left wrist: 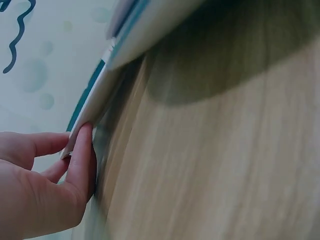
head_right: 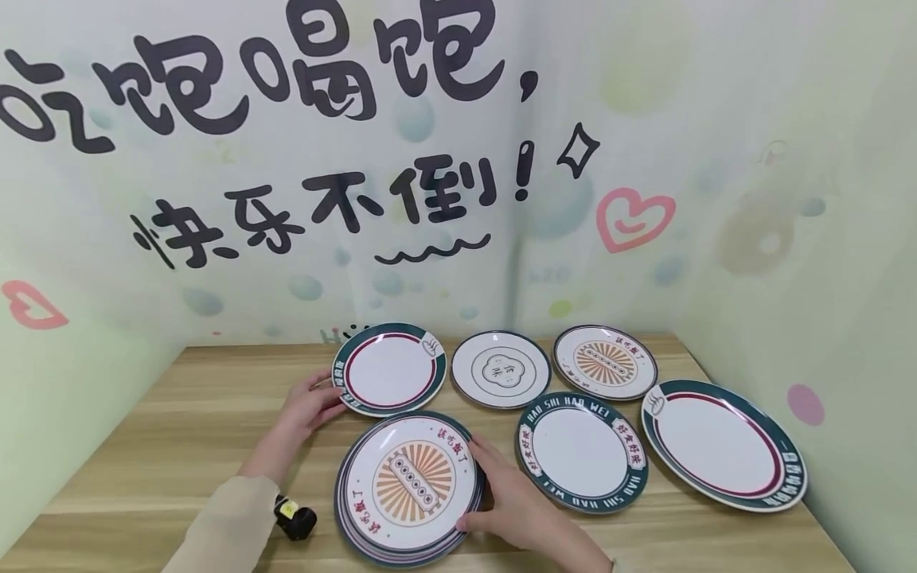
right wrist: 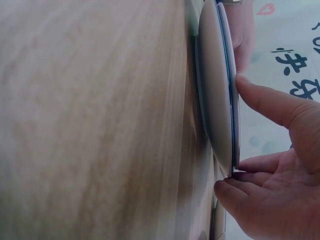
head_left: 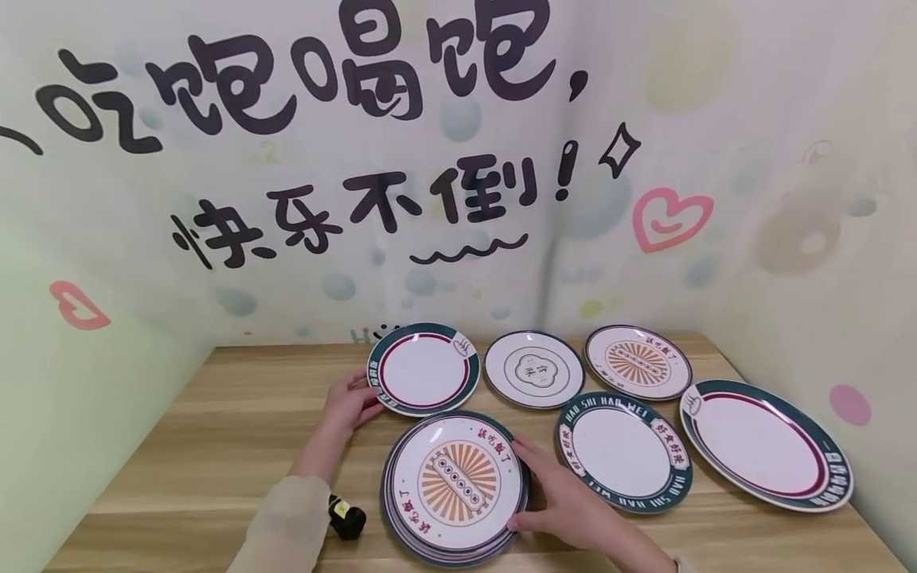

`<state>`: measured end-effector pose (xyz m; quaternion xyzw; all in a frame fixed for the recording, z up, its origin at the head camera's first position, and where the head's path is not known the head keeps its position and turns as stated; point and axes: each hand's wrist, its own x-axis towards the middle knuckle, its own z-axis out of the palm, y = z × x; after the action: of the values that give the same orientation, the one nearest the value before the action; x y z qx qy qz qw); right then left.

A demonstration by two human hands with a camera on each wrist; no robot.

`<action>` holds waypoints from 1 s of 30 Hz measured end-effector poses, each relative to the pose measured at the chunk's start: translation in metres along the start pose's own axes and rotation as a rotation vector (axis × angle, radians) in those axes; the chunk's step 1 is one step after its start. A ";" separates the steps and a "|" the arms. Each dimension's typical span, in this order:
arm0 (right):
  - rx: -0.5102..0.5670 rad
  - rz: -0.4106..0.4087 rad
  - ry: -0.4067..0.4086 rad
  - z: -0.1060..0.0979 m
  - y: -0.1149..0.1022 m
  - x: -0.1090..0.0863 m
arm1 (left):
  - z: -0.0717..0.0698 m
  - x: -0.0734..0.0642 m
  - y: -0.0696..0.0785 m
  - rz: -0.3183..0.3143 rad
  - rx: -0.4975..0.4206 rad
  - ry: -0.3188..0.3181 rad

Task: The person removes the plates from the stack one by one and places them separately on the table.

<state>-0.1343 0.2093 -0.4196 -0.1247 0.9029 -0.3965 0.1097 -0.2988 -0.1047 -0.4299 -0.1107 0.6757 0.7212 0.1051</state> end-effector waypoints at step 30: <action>-0.004 0.014 -0.002 0.001 -0.002 0.002 | -0.015 -0.037 -0.001 0.146 0.437 -0.088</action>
<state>-0.1355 0.2070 -0.4189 -0.1191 0.9044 -0.3938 0.1131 -0.2627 -0.1196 -0.4209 -0.0048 0.8168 0.5675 0.1035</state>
